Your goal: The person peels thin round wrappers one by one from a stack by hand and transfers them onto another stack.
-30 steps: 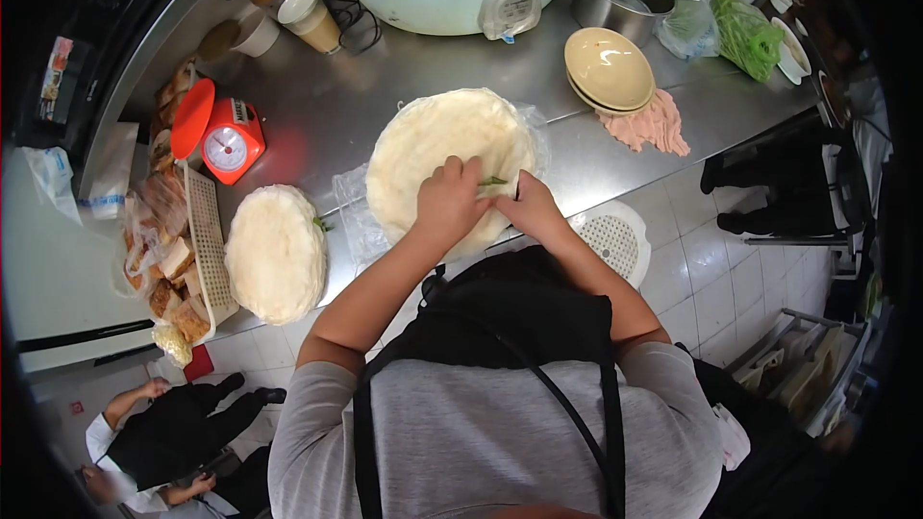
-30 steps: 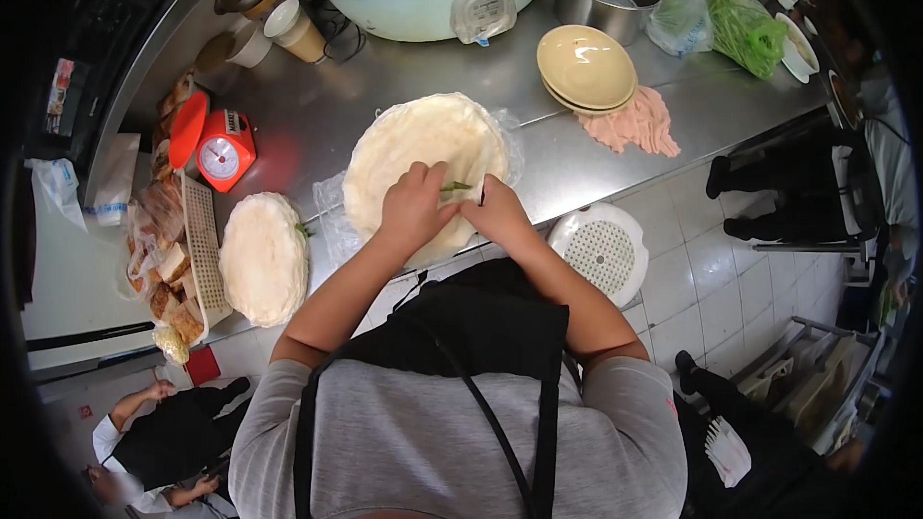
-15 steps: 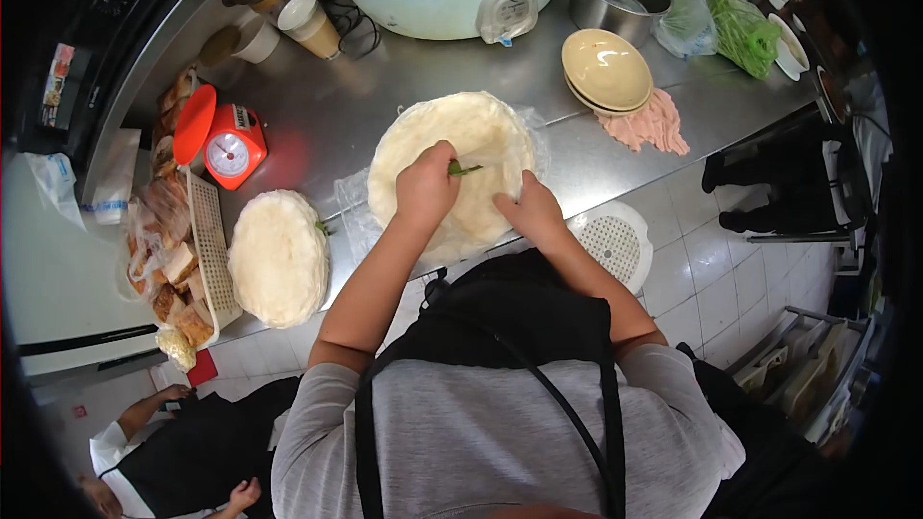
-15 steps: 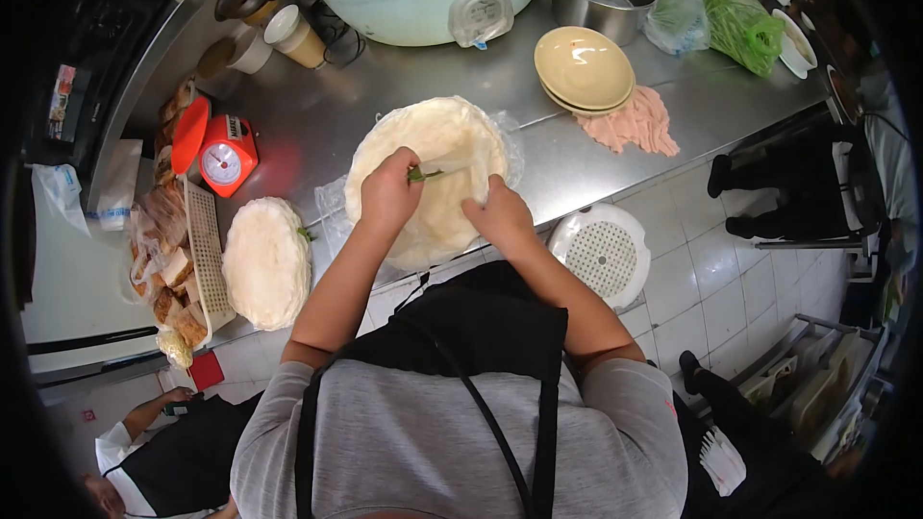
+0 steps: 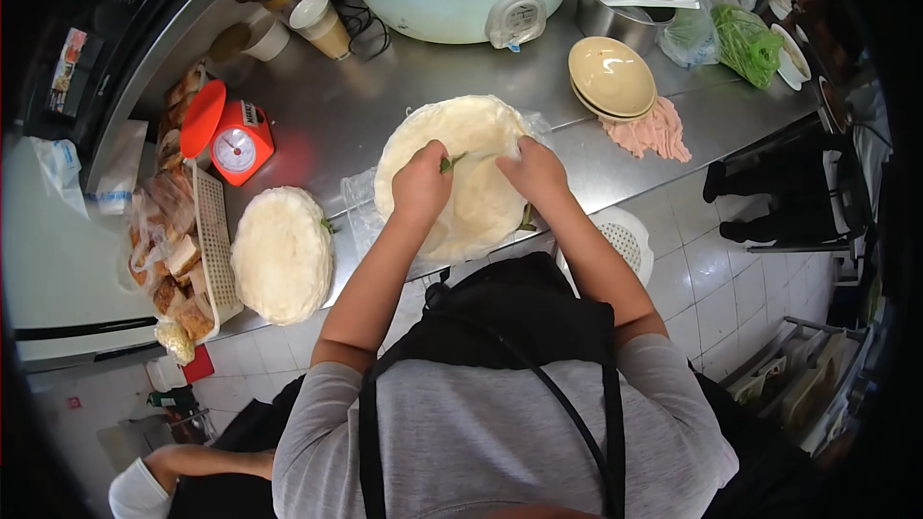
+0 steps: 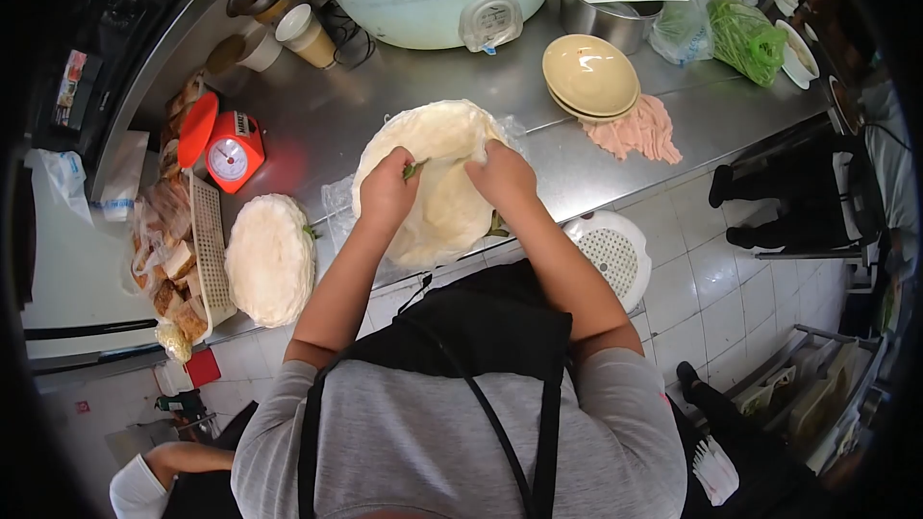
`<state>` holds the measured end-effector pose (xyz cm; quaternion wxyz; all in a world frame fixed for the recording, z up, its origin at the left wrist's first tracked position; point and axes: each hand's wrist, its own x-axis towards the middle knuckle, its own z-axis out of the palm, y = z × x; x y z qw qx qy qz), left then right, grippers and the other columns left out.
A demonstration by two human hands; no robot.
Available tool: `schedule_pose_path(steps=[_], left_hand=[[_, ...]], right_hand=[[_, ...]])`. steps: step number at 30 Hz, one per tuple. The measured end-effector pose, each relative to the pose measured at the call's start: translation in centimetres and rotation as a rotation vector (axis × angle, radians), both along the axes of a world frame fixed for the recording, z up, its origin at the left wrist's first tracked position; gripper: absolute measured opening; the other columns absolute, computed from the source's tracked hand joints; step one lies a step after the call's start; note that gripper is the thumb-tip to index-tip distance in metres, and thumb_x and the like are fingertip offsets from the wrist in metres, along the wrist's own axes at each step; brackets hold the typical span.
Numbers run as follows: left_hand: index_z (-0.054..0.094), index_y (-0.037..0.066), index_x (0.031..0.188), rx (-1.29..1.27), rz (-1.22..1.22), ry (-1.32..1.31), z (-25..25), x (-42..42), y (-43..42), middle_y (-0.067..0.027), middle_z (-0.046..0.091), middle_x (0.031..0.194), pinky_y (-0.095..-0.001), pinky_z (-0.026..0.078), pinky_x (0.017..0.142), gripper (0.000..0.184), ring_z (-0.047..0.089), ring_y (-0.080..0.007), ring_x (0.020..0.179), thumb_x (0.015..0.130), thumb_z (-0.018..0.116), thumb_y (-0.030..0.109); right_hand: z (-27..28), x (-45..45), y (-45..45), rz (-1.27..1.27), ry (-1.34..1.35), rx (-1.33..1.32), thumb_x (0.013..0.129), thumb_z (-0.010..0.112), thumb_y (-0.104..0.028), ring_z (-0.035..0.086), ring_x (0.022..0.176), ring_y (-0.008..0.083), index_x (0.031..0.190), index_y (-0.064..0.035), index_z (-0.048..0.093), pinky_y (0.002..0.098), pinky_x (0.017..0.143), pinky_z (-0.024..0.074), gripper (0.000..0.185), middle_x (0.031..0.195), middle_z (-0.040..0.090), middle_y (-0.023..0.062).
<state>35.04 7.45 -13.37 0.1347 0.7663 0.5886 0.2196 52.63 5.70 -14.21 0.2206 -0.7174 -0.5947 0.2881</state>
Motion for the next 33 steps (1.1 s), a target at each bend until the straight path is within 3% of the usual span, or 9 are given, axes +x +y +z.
schedule_pose_path(steps=[3, 7, 10, 16, 20, 23, 26, 29, 33], left_hand=[[0.050, 0.007, 0.090, 0.151, -0.062, 0.235, -0.1, 1.6, 0.4, -0.0114, 0.052, 0.081, -0.0371, 0.045, 0.060, 0.026, 0.055, -0.0278, 0.071, 0.066, 0.060, 0.011], [0.050, 0.007, 0.094, 0.309, -0.172, 0.294, 1.4, 4.9, 0.0, -0.0117, 0.054, 0.081, -0.0401, 0.046, 0.060, 0.026, 0.056, -0.0288, 0.071, 0.069, 0.053, 0.012], [0.052, 0.006, 0.089, -0.064, -0.181, 0.304, -0.2, 5.5, 1.3, -0.0139, 0.057, 0.078, -0.0419, 0.046, 0.060, 0.019, 0.059, -0.0305, 0.068, 0.071, 0.050, 0.014], [0.056, 0.006, 0.076, -0.058, -0.073, 0.294, 0.8, 3.2, 3.9, -0.0156, 0.060, 0.072, -0.0414, 0.046, 0.061, 0.012, 0.059, -0.0318, 0.068, 0.073, 0.049, 0.015], [0.057, 0.007, 0.078, -0.045, -0.023, 0.196, 0.2, 1.4, 4.4, -0.0150, 0.060, 0.072, -0.0401, 0.046, 0.063, 0.011, 0.058, -0.0314, 0.070, 0.071, 0.056, 0.015], [0.053, 0.005, 0.075, -0.053, -0.032, 0.149, 0.0, 0.9, 4.0, -0.0158, 0.059, 0.074, -0.0405, 0.045, 0.063, 0.010, 0.058, -0.0312, 0.071, 0.072, 0.052, 0.015], [0.053, 0.005, 0.076, -0.024, -0.085, 0.141, -0.1, 1.6, 3.0, -0.0151, 0.058, 0.074, -0.0409, 0.046, 0.063, 0.010, 0.058, -0.0313, 0.071, 0.072, 0.053, 0.015], [0.053, 0.006, 0.077, 0.009, -0.105, 0.171, -0.3, 2.1, 2.7, -0.0143, 0.057, 0.073, -0.0412, 0.046, 0.061, 0.011, 0.058, -0.0315, 0.069, 0.073, 0.054, 0.016], [0.053, 0.005, 0.076, 0.017, -0.077, 0.152, 0.5, 1.1, 3.5, -0.0154, 0.058, 0.073, -0.0417, 0.046, 0.061, 0.012, 0.058, -0.0326, 0.068, 0.073, 0.055, 0.016]], right_hand=[[-1.1, -0.9, 1.1, -0.026, -0.030, 0.052, 0.073, 0.054, -0.025, 0.058, 0.075, 0.0344, 0.089, 0.0006, 0.049, 0.0422, 0.067, 0.0451, 0.030, 0.077, 0.059, 0.0205], [-0.5, -1.4, 0.3, -0.029, 0.019, 0.093, 0.074, 0.054, -0.023, 0.058, 0.071, 0.0349, 0.086, -0.0003, 0.047, 0.0432, 0.064, 0.0450, 0.027, 0.074, 0.059, 0.0198], [-0.5, -1.4, 0.1, -0.041, 0.031, 0.131, 0.074, 0.057, -0.024, 0.058, 0.070, 0.0347, 0.086, -0.0014, 0.047, 0.0429, 0.063, 0.0451, 0.028, 0.073, 0.059, 0.0195], [-1.9, -0.5, -0.6, -0.110, 0.046, 0.114, 0.075, 0.060, -0.026, 0.058, 0.072, 0.0348, 0.090, -0.0032, 0.049, 0.0418, 0.063, 0.0455, 0.030, 0.075, 0.060, 0.0194], [-2.0, -0.2, -0.6, -0.124, 0.078, 0.060, 0.075, 0.059, -0.027, 0.058, 0.076, 0.0347, 0.094, -0.0039, 0.049, 0.0415, 0.066, 0.0455, 0.031, 0.078, 0.060, 0.0191], [-2.5, 0.1, -0.1, -0.115, 0.056, -0.015, 0.076, 0.059, -0.028, 0.058, 0.079, 0.0332, 0.095, -0.0045, 0.049, 0.0409, 0.068, 0.0455, 0.032, 0.082, 0.060, 0.0187], [-0.5, 0.2, 0.6, -0.026, -0.102, -0.094, 0.076, 0.058, -0.028, 0.058, 0.082, 0.0309, 0.095, -0.0055, 0.050, 0.0396, 0.070, 0.0455, 0.031, 0.086, 0.060, 0.0173], [0.6, -0.7, 2.4, -0.025, -0.116, 0.039, 0.075, 0.058, -0.029, 0.058, 0.084, 0.0296, 0.095, -0.0066, 0.050, 0.0389, 0.070, 0.0456, 0.031, 0.088, 0.061, 0.0155], [-0.3, -1.0, 3.8, 0.019, -0.113, 0.034, 0.076, 0.056, -0.032, 0.058, 0.081, 0.0323, 0.097, -0.0028, 0.051, 0.0404, 0.069, 0.0449, 0.037, 0.084, 0.060, 0.0192]])
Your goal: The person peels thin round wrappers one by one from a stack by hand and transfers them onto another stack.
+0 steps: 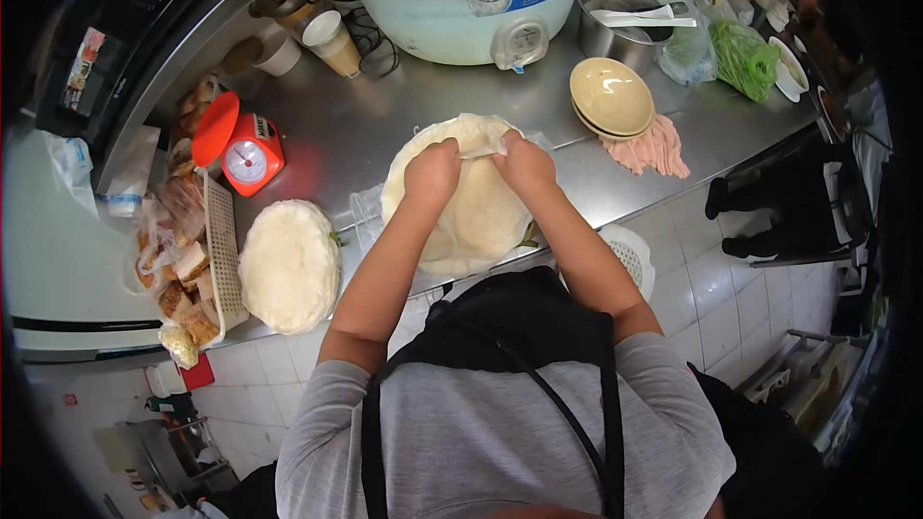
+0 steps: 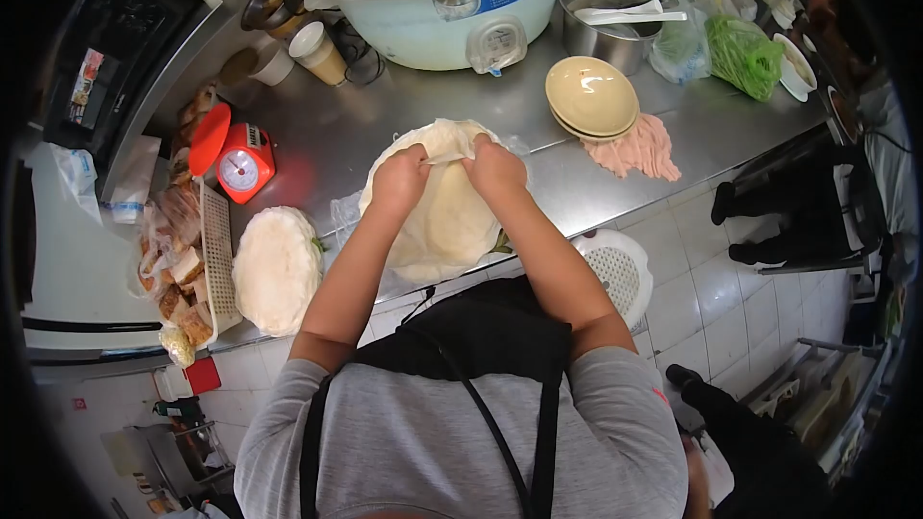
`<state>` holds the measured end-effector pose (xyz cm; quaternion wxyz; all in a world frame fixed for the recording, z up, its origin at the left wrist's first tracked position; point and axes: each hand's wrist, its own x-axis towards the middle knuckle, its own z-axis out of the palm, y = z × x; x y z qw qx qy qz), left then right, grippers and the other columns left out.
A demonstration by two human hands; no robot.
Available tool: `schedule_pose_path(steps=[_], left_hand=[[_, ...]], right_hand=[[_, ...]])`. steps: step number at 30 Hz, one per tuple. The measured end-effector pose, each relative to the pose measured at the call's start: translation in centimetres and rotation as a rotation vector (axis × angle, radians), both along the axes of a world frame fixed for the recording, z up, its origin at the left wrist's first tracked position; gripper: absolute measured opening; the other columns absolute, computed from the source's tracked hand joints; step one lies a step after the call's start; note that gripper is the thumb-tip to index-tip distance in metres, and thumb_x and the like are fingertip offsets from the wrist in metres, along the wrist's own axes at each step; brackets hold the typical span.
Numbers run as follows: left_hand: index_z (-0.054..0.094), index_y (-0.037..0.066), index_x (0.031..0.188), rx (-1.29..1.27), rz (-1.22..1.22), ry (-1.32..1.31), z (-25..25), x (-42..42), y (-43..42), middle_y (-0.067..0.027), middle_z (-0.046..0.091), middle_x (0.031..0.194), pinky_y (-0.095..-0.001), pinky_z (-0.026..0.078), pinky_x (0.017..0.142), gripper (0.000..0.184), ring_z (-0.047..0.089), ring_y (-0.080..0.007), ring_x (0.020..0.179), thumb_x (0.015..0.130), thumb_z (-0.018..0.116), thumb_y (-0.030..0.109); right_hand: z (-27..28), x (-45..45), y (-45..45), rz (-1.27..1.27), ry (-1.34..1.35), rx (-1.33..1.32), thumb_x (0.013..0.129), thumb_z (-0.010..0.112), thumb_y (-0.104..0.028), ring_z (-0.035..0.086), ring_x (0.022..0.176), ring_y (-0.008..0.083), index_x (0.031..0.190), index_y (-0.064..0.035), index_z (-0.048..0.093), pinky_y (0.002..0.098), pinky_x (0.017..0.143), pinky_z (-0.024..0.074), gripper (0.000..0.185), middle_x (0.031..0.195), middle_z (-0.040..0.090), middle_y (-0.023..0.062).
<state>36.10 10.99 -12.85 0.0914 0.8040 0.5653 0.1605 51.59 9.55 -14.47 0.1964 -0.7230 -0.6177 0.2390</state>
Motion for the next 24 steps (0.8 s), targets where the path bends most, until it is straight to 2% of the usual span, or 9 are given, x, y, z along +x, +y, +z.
schedule_pose_path(steps=[7, 9, 11, 13, 15, 17, 20, 23, 24], left_hand=[[0.053, 0.002, 0.079, 0.047, 0.240, -0.097, 1.5, -5.2, 0.6, -0.0206, 0.058, 0.080, -0.0437, 0.044, 0.066, 0.018, 0.055, -0.0376, 0.078, 0.074, 0.058, 0.018], [0.054, 0.001, 0.082, 0.214, 0.358, -0.312, 1.8, -8.5, 0.5, -0.0233, 0.056, 0.079, -0.0414, 0.044, 0.067, 0.018, 0.054, -0.0398, 0.079, 0.074, 0.059, 0.016], [0.056, 0.000, 0.088, 0.189, 0.488, -0.310, 2.9, -12.2, 0.6, -0.0221, 0.058, 0.080, -0.0372, 0.044, 0.069, 0.020, 0.056, -0.0373, 0.076, 0.075, 0.059, 0.015], [0.056, -0.005, 0.096, 0.505, 0.561, -0.383, 1.8, -17.7, 1.3, -0.0195, 0.061, 0.082, -0.0342, 0.045, 0.068, 0.026, 0.058, -0.0297, 0.073, 0.077, 0.058, 0.014], [0.054, -0.008, 0.099, 0.432, 0.576, -0.629, 6.6, -19.7, -1.0, -0.0140, 0.062, 0.085, -0.0301, 0.045, 0.067, 0.029, 0.057, -0.0190, 0.072, 0.079, 0.057, 0.013], [0.055, -0.006, 0.099, 0.381, 0.578, -0.955, 10.2, -20.1, -3.0, -0.0096, 0.061, 0.083, -0.0267, 0.044, 0.065, 0.026, 0.056, -0.0133, 0.072, 0.080, 0.056, 0.013], [0.057, -0.002, 0.098, 0.232, 0.519, -0.875, 12.2, -21.9, -4.5, -0.0055, 0.060, 0.081, -0.0239, 0.043, 0.061, 0.025, 0.054, -0.0097, 0.069, 0.080, 0.056, 0.015], [0.057, -0.001, 0.099, -0.015, 0.465, -0.901, 13.5, -23.1, -5.3, -0.0041, 0.060, 0.082, -0.0230, 0.043, 0.062, 0.025, 0.054, -0.0085, 0.070, 0.081, 0.056, 0.016], [0.057, -0.001, 0.099, -0.121, 0.437, -0.925, 13.7, -23.5, -5.6, -0.0036, 0.060, 0.083, -0.0226, 0.043, 0.063, 0.026, 0.054, -0.0080, 0.070, 0.081, 0.056, 0.017]], right_hand=[[-2.4, 2.1, -1.0, -0.060, 0.053, -0.085, 0.078, 0.053, -0.032, 0.057, 0.086, 0.0337, 0.104, -0.0042, 0.050, 0.0418, 0.073, 0.0441, 0.038, 0.091, 0.059, 0.0192], [-2.6, 2.1, -1.2, -0.062, 0.050, -0.077, 0.078, 0.052, -0.032, 0.057, 0.086, 0.0347, 0.104, -0.0043, 0.050, 0.0423, 0.073, 0.0440, 0.038, 0.090, 0.059, 0.0198], [-2.7, 2.1, -1.2, -0.062, 0.042, -0.054, 0.078, 0.052, -0.032, 0.056, 0.085, 0.0354, 0.102, -0.0042, 0.050, 0.0425, 0.073, 0.0439, 0.037, 0.089, 0.059, 0.0203], [-2.4, 1.9, -1.4, -0.076, 0.022, -0.055, 0.078, 0.052, -0.032, 0.056, 0.085, 0.0355, 0.100, -0.0039, 0.050, 0.0427, 0.073, 0.0438, 0.036, 0.088, 0.059, 0.0205], [-2.3, 1.7, -1.4, -0.082, -0.007, -0.064, 0.077, 0.053, -0.033, 0.057, 0.084, 0.0357, 0.099, -0.0036, 0.050, 0.0431, 0.073, 0.0438, 0.037, 0.088, 0.059, 0.0208], [-2.4, 1.6, -1.3, -0.080, -0.048, -0.075, 0.077, 0.053, -0.034, 0.057, 0.083, 0.0357, 0.098, -0.0034, 0.049, 0.0436, 0.072, 0.0439, 0.038, 0.089, 0.059, 0.0213], [-2.8, 1.2, -0.7, -0.109, -0.105, -0.040, 0.074, 0.058, -0.032, 0.054, 0.090, 0.0346, 0.103, -0.0043, 0.048, 0.0428, 0.075, 0.0429, 0.042, 0.099, 0.056, 0.0202], [1.0, -1.5, -0.8, -0.013, -0.265, 0.226, 0.069, 0.064, -0.025, 0.048, 0.100, 0.0340, 0.111, -0.0057, 0.044, 0.0414, 0.080, 0.0408, 0.050, 0.110, 0.049, 0.0184], [2.0, -2.7, -0.3, 0.086, -0.055, 0.295, 0.063, 0.070, -0.020, 0.042, 0.107, 0.0352, 0.117, -0.0070, 0.041, 0.0411, 0.086, 0.0375, 0.063, 0.115, 0.043, 0.0184]])
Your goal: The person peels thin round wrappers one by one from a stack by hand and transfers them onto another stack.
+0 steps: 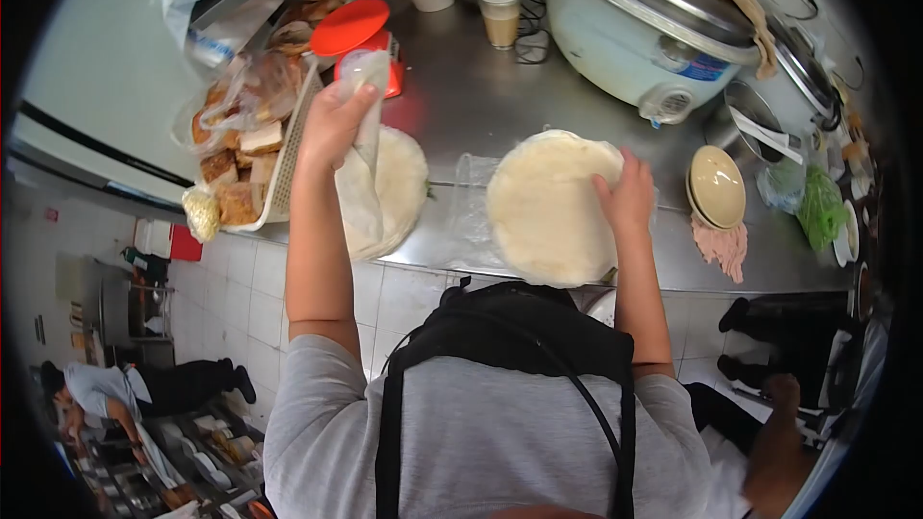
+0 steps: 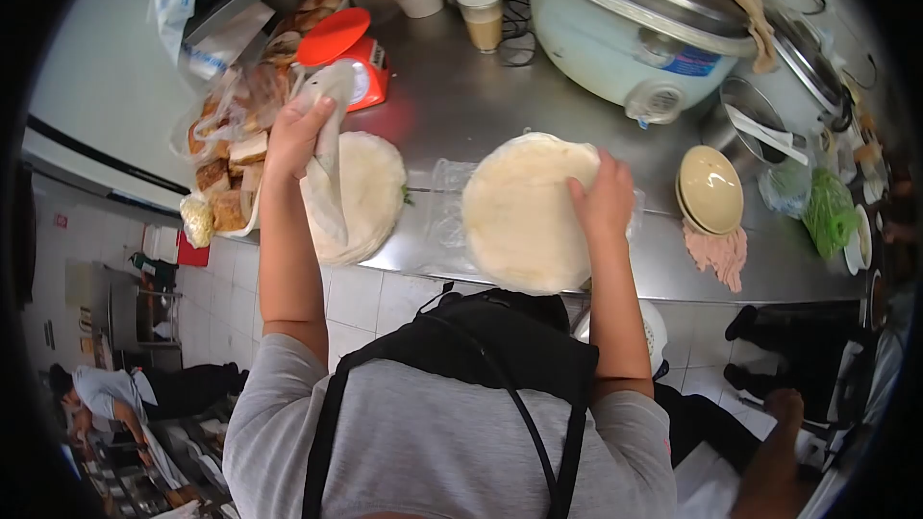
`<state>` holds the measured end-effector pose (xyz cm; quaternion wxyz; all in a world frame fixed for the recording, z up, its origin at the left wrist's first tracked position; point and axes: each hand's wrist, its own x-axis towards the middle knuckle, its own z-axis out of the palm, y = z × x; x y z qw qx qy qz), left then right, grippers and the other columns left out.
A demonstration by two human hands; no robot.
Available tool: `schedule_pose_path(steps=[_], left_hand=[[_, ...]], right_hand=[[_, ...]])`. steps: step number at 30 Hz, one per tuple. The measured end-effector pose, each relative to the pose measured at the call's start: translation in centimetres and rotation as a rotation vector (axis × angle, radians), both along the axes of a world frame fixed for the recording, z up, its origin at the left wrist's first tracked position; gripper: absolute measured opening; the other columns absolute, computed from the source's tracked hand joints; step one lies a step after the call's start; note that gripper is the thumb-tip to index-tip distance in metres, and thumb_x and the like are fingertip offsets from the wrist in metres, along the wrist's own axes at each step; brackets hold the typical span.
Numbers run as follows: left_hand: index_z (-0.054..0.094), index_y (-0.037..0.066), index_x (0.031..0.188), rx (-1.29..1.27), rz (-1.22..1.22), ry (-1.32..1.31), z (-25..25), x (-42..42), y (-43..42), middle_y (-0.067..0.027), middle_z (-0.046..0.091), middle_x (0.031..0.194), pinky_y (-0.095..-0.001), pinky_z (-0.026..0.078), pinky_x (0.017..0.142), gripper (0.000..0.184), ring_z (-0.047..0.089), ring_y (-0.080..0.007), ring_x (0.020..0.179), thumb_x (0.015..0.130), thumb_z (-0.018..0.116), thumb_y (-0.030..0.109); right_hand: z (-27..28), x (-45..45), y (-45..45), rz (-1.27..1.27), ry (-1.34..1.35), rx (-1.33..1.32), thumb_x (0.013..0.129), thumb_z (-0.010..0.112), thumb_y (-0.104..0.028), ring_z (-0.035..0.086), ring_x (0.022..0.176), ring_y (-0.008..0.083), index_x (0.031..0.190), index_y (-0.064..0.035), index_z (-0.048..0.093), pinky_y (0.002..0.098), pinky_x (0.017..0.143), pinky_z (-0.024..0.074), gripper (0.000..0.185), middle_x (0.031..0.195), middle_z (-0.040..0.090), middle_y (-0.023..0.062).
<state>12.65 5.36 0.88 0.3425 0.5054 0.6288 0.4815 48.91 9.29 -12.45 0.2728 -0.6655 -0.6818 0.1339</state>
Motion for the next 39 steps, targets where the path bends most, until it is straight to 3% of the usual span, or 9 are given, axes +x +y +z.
schedule_pose_path(steps=[4, 10, 13, 14, 16, 22, 29, 35, 39], left_hand=[[0.055, -0.001, 0.105, -0.005, -0.296, -0.253, 1.3, -0.2, -2.0, -0.0036, 0.059, 0.091, -0.0236, 0.045, 0.070, 0.034, 0.055, -0.0093, 0.078, 0.080, 0.059, 0.022], [0.053, 0.000, 0.107, -0.068, -0.494, -0.391, 1.3, -2.7, -3.9, -0.0049, 0.059, 0.099, -0.0261, 0.043, 0.079, 0.034, 0.055, -0.0111, 0.087, 0.079, 0.059, 0.019], [0.055, 0.001, 0.104, -0.112, -0.404, -0.279, -1.0, -7.3, -3.3, -0.0039, 0.058, 0.097, -0.0255, 0.043, 0.077, 0.027, 0.053, -0.0101, 0.086, 0.082, 0.055, 0.016], [0.055, 0.001, 0.102, -0.125, -0.351, -0.274, -1.7, -9.0, -3.1, -0.0035, 0.058, 0.095, -0.0250, 0.043, 0.076, 0.024, 0.053, -0.0099, 0.084, 0.082, 0.055, 0.015], [0.057, 0.000, 0.094, -0.071, -0.286, -0.319, -1.7, -10.8, -3.4, -0.0011, 0.059, 0.087, -0.0235, 0.043, 0.072, 0.016, 0.052, -0.0079, 0.077, 0.083, 0.052, 0.011], [0.061, 0.004, 0.085, 0.272, -0.178, 0.374, -2.2, -13.6, -7.2, -0.0068, 0.058, 0.086, -0.0266, 0.044, 0.072, 0.011, 0.055, -0.0185, 0.084, 0.076, 0.055, 0.001], [0.064, 0.013, 0.090, 0.111, -0.258, 0.674, -15.4, -15.9, -13.3, -0.0080, 0.054, 0.106, -0.0400, 0.030, 0.095, 0.036, 0.044, -0.0288, 0.112, 0.062, 0.051, -0.007], [0.063, 0.014, 0.093, 0.019, -0.304, 0.622, -16.6, -16.2, -13.4, -0.0073, 0.052, 0.112, -0.0467, 0.021, 0.099, 0.042, 0.038, -0.0283, 0.118, 0.058, 0.047, -0.003], [0.059, 0.008, 0.097, -0.027, -0.360, 0.458, -14.2, -16.8, -12.3, -0.0120, 0.055, 0.105, -0.0395, 0.032, 0.092, 0.039, 0.046, -0.0305, 0.109, 0.060, 0.048, -0.001]], right_hand=[[4.3, -8.1, 0.6, 0.563, 0.461, 0.149, 0.061, 0.074, -0.022, 0.039, 0.112, 0.0314, 0.126, -0.0053, 0.031, 0.0366, 0.094, 0.0330, 0.080, 0.120, 0.039, 0.0196], [5.3, -19.1, 2.0, 1.096, 1.231, -0.608, 0.068, 0.069, -0.018, 0.046, 0.104, 0.0191, 0.123, -0.0038, 0.037, 0.0300, 0.090, 0.0351, 0.065, 0.118, 0.046, 0.0135], [6.2, -21.6, 3.0, 0.866, 0.851, -0.654, 0.071, 0.065, -0.016, 0.053, 0.088, 0.0128, 0.105, -0.0046, 0.053, 0.0264, 0.081, 0.0408, 0.038, 0.100, 0.058, 0.0067], [6.5, -22.5, 3.1, 0.811, 0.686, -0.364, 0.074, 0.062, -0.014, 0.055, 0.073, 0.0125, 0.086, -0.0052, 0.058, 0.0258, 0.069, 0.0433, 0.015, 0.081, 0.061, 0.0041], [9.8, -23.8, 2.2, 0.747, 0.555, -0.134, 0.074, 0.061, -0.014, 0.055, 0.071, 0.0166, 0.083, -0.0055, 0.057, 0.0276, 0.065, 0.0430, 0.013, 0.079, 0.059, 0.0060], [10.9, -26.0, -0.7, 0.817, 0.188, 0.466, 0.066, 0.057, -0.006, 0.056, 0.080, 0.0227, 0.081, -0.0109, 0.060, 0.0357, 0.071, 0.0417, 0.016, 0.082, 0.057, 0.0062], [-5.4, -27.7, -7.2, 0.881, -0.028, 0.231, 0.061, 0.059, -0.003, 0.044, 0.111, 0.0213, 0.082, -0.0142, 0.062, 0.0409, 0.093, 0.0317, 0.024, 0.104, 0.054, 0.0030], [-4.7, -27.2, -7.6, 0.869, 0.039, 0.114, 0.065, 0.059, -0.009, 0.040, 0.116, 0.0222, 0.085, -0.0134, 0.062, 0.0421, 0.096, 0.0289, 0.021, 0.109, 0.052, 0.0038], [-3.0, -24.4, -7.6, 0.798, 0.206, 0.127, 0.066, 0.059, -0.012, 0.053, 0.093, 0.0246, 0.079, -0.0101, 0.061, 0.0385, 0.079, 0.0407, 0.013, 0.094, 0.056, 0.0047]])
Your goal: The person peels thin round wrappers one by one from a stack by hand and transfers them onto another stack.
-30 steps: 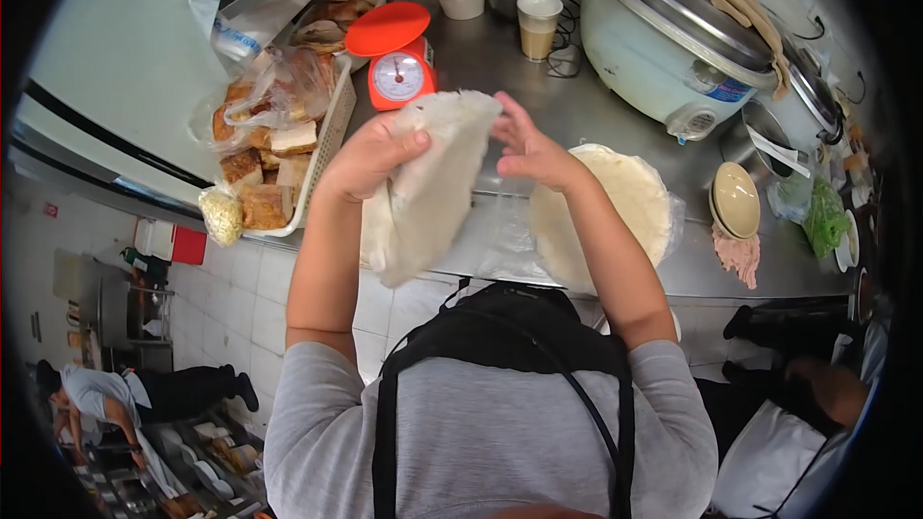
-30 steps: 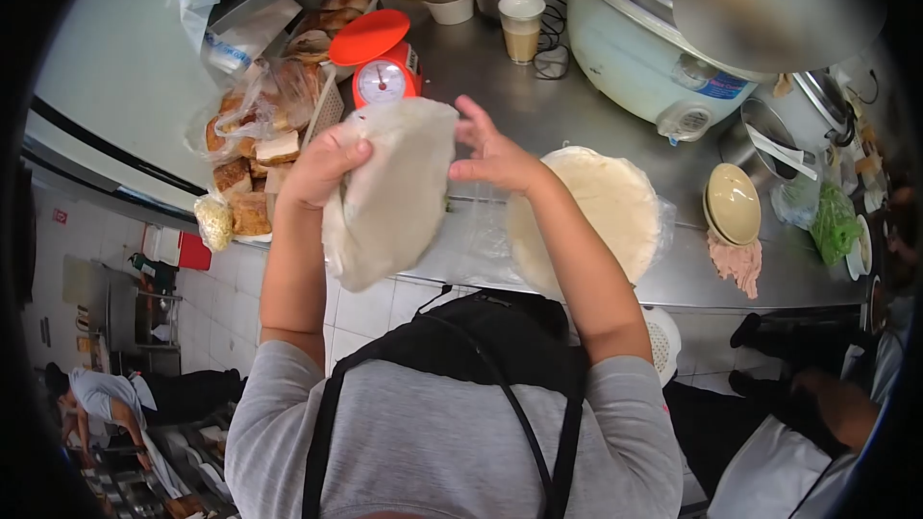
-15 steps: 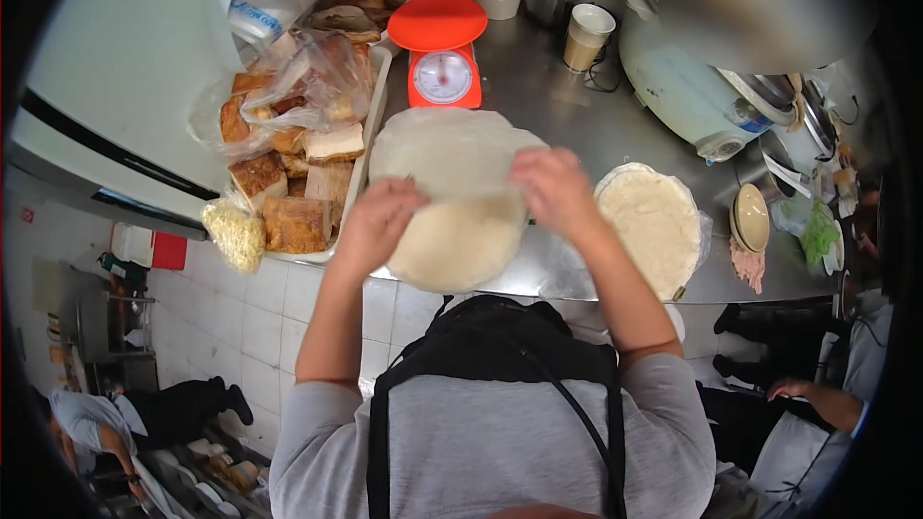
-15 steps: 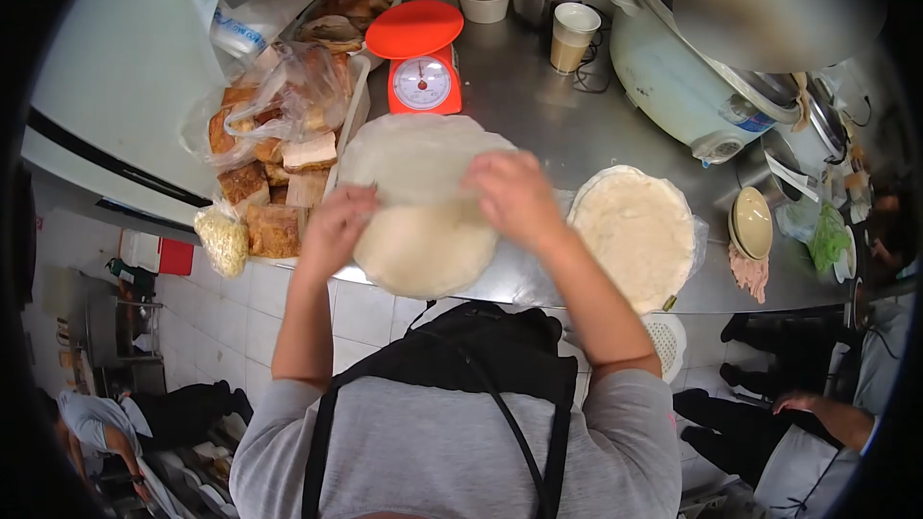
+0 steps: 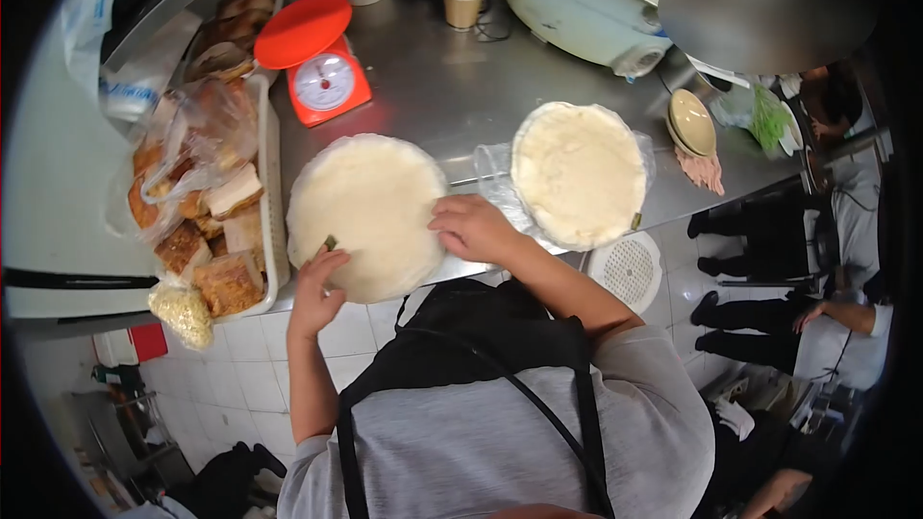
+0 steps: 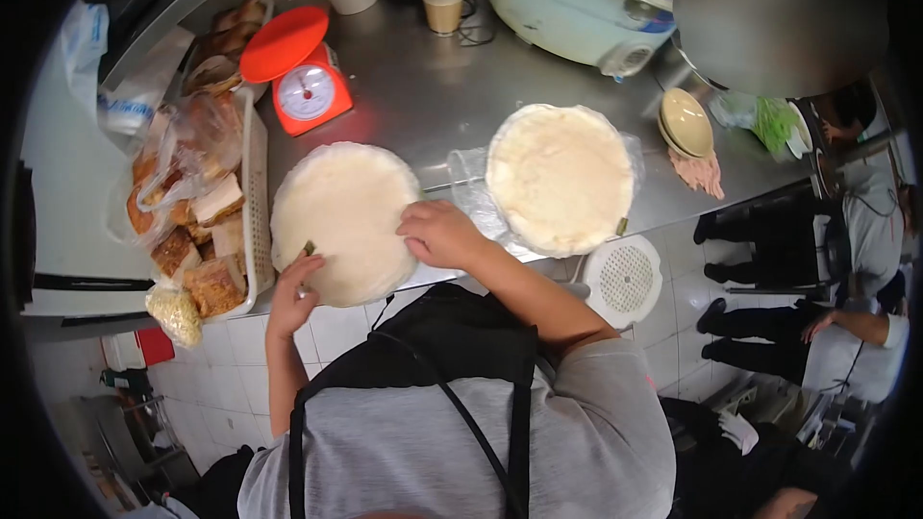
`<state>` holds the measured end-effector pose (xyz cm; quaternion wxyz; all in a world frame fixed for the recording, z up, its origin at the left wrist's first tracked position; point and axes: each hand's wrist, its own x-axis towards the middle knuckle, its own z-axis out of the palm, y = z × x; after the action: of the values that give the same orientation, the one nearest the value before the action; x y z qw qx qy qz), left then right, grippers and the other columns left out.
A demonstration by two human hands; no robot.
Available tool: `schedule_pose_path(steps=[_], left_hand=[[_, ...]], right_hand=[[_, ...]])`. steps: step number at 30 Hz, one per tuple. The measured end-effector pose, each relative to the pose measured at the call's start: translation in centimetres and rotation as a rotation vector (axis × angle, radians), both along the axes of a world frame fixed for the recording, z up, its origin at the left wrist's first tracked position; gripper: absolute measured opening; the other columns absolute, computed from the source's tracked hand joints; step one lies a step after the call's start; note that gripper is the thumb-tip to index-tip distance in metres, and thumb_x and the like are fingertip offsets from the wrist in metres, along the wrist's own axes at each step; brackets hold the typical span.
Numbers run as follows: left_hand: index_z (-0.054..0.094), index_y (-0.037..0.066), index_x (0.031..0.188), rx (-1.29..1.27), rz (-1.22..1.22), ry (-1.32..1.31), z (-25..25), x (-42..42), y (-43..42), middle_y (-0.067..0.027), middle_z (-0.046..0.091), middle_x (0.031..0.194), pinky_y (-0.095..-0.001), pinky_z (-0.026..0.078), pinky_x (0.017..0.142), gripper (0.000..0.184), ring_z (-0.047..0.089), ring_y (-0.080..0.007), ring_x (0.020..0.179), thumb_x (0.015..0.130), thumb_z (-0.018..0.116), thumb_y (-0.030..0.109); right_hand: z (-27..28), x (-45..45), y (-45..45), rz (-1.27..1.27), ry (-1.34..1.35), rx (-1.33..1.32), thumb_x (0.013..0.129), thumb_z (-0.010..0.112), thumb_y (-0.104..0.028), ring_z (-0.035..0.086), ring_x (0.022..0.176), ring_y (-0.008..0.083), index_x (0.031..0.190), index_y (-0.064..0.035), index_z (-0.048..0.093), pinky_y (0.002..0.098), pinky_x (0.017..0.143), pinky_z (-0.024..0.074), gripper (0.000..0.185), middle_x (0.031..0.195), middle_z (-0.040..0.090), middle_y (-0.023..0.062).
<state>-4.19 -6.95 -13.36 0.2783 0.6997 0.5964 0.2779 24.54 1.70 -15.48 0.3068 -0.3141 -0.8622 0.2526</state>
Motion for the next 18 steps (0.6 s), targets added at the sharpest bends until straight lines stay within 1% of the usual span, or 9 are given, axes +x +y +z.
schedule_pose_path(steps=[1, 4, 5, 7, 10, 11, 14, 16, 18], left_hand=[[0.059, 0.006, 0.097, -0.002, 0.000, -0.040, 0.1, 0.1, 0.2, -0.0129, 0.056, 0.102, -0.0374, 0.034, 0.090, 0.038, 0.048, -0.0306, 0.105, 0.062, 0.048, -0.001], [0.058, 0.002, 0.095, 0.080, 0.222, -0.128, 0.8, 2.4, 1.4, -0.0145, 0.057, 0.093, -0.0314, 0.040, 0.081, 0.029, 0.053, -0.0288, 0.093, 0.067, 0.050, 0.000], [0.057, 0.000, 0.093, 0.151, 0.239, -0.120, 0.6, 3.3, 1.9, -0.0120, 0.058, 0.087, -0.0276, 0.042, 0.075, 0.020, 0.055, -0.0213, 0.083, 0.073, 0.052, 0.002], [0.057, -0.001, 0.093, 0.089, 0.243, -0.265, 0.4, 6.0, 3.0, -0.0098, 0.059, 0.085, -0.0257, 0.043, 0.071, 0.018, 0.055, -0.0175, 0.079, 0.076, 0.053, 0.004], [0.057, 0.000, 0.093, -0.026, 0.171, -0.477, -0.4, 11.6, 4.6, -0.0065, 0.059, 0.082, -0.0221, 0.043, 0.065, 0.017, 0.055, -0.0109, 0.071, 0.078, 0.055, 0.007], [0.057, -0.001, 0.093, -0.104, 0.109, -0.505, -0.6, 13.8, 5.0, -0.0067, 0.059, 0.081, -0.0221, 0.043, 0.063, 0.017, 0.055, -0.0107, 0.069, 0.079, 0.055, 0.008], [0.058, -0.001, 0.090, -0.366, -0.083, -0.490, -1.1, 20.3, 6.6, -0.0070, 0.059, 0.075, -0.0232, 0.044, 0.055, 0.021, 0.054, -0.0108, 0.061, 0.080, 0.055, 0.017], [0.059, -0.003, 0.085, -0.546, -0.074, -0.369, -1.3, 24.0, 7.6, -0.0077, 0.058, 0.067, -0.0252, 0.043, 0.049, 0.030, 0.053, -0.0117, 0.053, 0.080, 0.055, 0.026], [0.058, -0.004, 0.084, -0.732, -0.097, -0.306, -1.0, 26.2, 8.6, -0.0075, 0.058, 0.067, -0.0244, 0.043, 0.048, 0.031, 0.052, -0.0109, 0.051, 0.079, 0.055, 0.027]], right_hand=[[0.0, 1.3, 0.3, -0.034, 0.063, 0.010, 0.067, 0.059, -0.013, 0.054, 0.081, 0.0252, 0.076, -0.0088, 0.059, 0.0368, 0.069, 0.0428, 0.010, 0.085, 0.055, 0.0057], [2.1, 6.8, -0.2, -0.323, -0.144, -0.071, 0.064, 0.063, -0.015, 0.053, 0.079, 0.0268, 0.078, -0.0090, 0.058, 0.0360, 0.066, 0.0435, 0.016, 0.082, 0.054, 0.0089], [2.8, 8.7, -0.7, -0.352, -0.249, -0.127, 0.063, 0.063, -0.015, 0.053, 0.080, 0.0269, 0.080, -0.0091, 0.058, 0.0362, 0.067, 0.0430, 0.018, 0.082, 0.053, 0.0094], [3.6, 12.2, -2.0, -0.398, -0.460, -0.242, 0.062, 0.065, -0.017, 0.052, 0.082, 0.0272, 0.082, -0.0092, 0.056, 0.0366, 0.069, 0.0422, 0.024, 0.082, 0.052, 0.0104], [1.5, 15.9, -4.2, -0.418, -0.652, -0.181, 0.061, 0.066, -0.019, 0.050, 0.087, 0.0271, 0.084, -0.0091, 0.055, 0.0373, 0.072, 0.0402, 0.028, 0.086, 0.051, 0.0110], [1.0, 16.6, -4.5, -0.424, -0.650, -0.182, 0.062, 0.065, -0.017, 0.048, 0.091, 0.0262, 0.084, -0.0092, 0.053, 0.0377, 0.075, 0.0380, 0.026, 0.089, 0.050, 0.0098], [0.1, 18.1, -4.0, -0.352, -0.482, -0.102, 0.062, 0.064, -0.013, 0.051, 0.085, 0.0264, 0.079, -0.0080, 0.053, 0.0368, 0.071, 0.0399, 0.020, 0.083, 0.052, 0.0092], [-0.7, 19.3, -2.8, -0.263, -0.356, -0.242, 0.063, 0.063, -0.012, 0.052, 0.079, 0.0266, 0.077, -0.0060, 0.054, 0.0362, 0.067, 0.0412, 0.018, 0.077, 0.053, 0.0093], [-0.8, 20.2, -1.9, -0.194, -0.252, -0.368, 0.065, 0.062, -0.011, 0.053, 0.072, 0.0266, 0.075, -0.0039, 0.054, 0.0352, 0.063, 0.0423, 0.015, 0.072, 0.053, 0.0097]])
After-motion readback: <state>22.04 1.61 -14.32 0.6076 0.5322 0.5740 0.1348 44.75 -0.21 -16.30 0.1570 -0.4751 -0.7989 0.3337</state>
